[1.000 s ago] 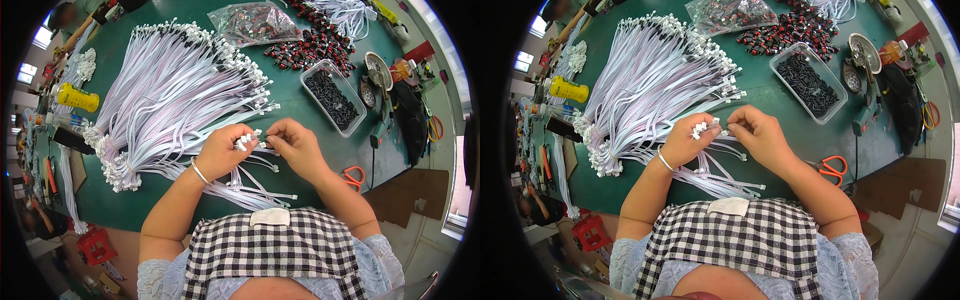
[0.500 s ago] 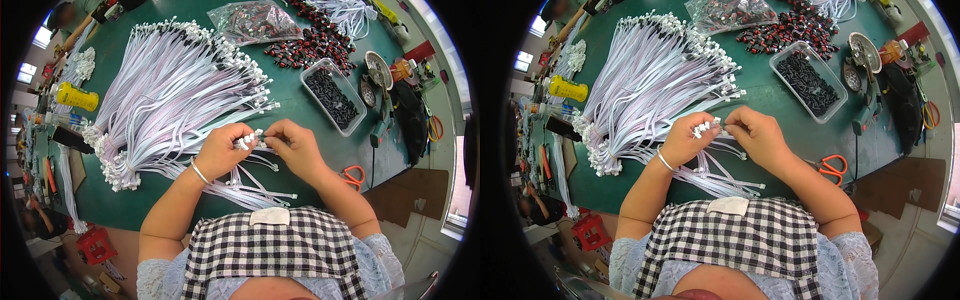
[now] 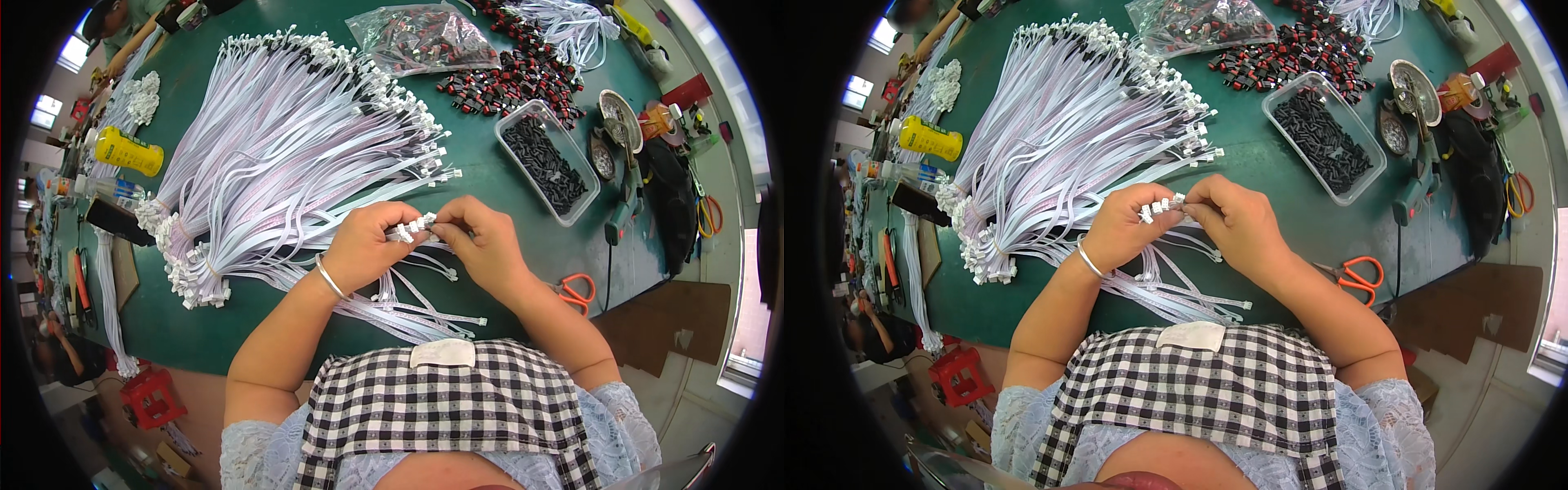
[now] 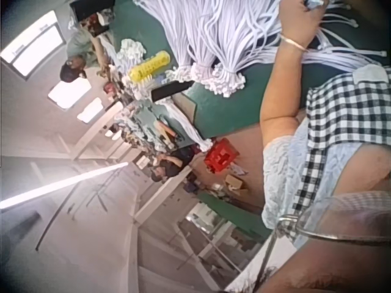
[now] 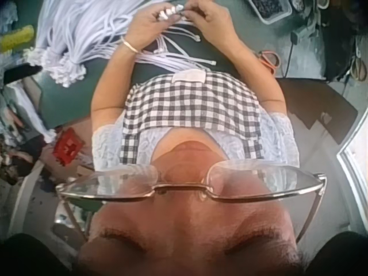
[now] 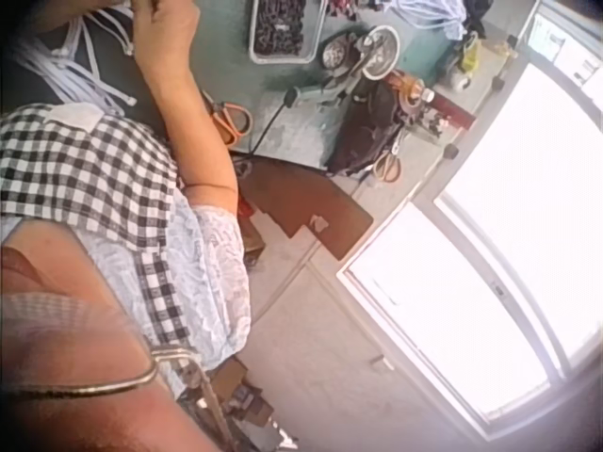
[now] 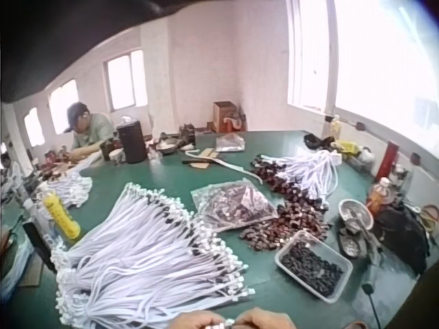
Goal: The person repeatedly picks up small black plastic components from a container and attaches them to the ends of white and pink striped cables. The person handles the cables and components by hand, inserting the black pieces into the cable tips and placing the finished items on the table.
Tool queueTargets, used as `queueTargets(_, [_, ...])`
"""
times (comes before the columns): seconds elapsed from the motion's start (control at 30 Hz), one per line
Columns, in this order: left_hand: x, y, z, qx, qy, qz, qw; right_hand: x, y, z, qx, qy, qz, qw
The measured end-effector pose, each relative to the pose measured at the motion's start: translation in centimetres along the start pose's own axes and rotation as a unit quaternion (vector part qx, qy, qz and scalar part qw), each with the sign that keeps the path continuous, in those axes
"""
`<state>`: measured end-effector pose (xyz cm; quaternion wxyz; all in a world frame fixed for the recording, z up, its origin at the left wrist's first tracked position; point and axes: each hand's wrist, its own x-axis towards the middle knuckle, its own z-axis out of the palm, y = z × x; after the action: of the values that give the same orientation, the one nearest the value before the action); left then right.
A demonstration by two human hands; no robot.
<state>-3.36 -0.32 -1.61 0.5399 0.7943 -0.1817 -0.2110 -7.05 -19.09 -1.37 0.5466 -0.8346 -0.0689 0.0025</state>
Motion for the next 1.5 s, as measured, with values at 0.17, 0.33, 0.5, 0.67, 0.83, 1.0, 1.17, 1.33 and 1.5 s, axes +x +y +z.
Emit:
queueTargets(0.17, [0.0, -0.2, -0.1, 0.005, -0.005, 0.013, 1.000, -0.2, 0.5, 0.2, 0.086, -0.018, 0.031, 0.996])
queueTargets(0.33, [0.0, -0.3, -0.1, 0.010, -0.005, 0.018, 1.000, -0.1, 0.6, 0.1, 0.132, -0.034, 0.063, 0.989])
queueTargets(0.5, [-0.1, -0.3, -0.1, 0.008, -0.006, 0.028, 1.000, 0.0, 0.7, -0.1, 0.100, -0.063, 0.062, 0.991])
queueTargets(0.67, [-0.1, -0.7, 0.0, 0.040, -0.001, 0.044, 0.998, 0.4, -0.3, -0.7, 0.009, -0.061, 0.001, 0.998])
queueTargets(0.83, [-0.3, -0.6, -0.3, 0.043, -0.015, 0.087, 0.995, 0.7, -0.6, -1.0, -0.048, -0.064, -0.021, 0.997])
queueTargets(1.0, [-0.4, 0.7, -1.0, 0.004, -0.067, -0.043, 0.997, 1.1, -0.6, -1.3, -0.052, -0.113, 0.000, 0.992])
queueTargets(1.17, [-0.2, 0.2, -0.9, -0.060, -0.025, -0.061, 0.996, 1.8, -1.5, -1.4, -0.082, -0.120, -0.001, 0.989])
queueTargets(1.33, [-0.2, -0.5, -0.7, -0.035, 0.008, -0.009, 0.999, 2.5, -0.7, -0.4, -0.059, -0.126, -0.010, 0.990])
queueTargets(1.5, [-0.3, -0.1, -1.5, 0.067, -0.008, 0.013, 0.998, 2.5, -0.3, -0.3, -0.026, -0.126, 0.028, 0.991])
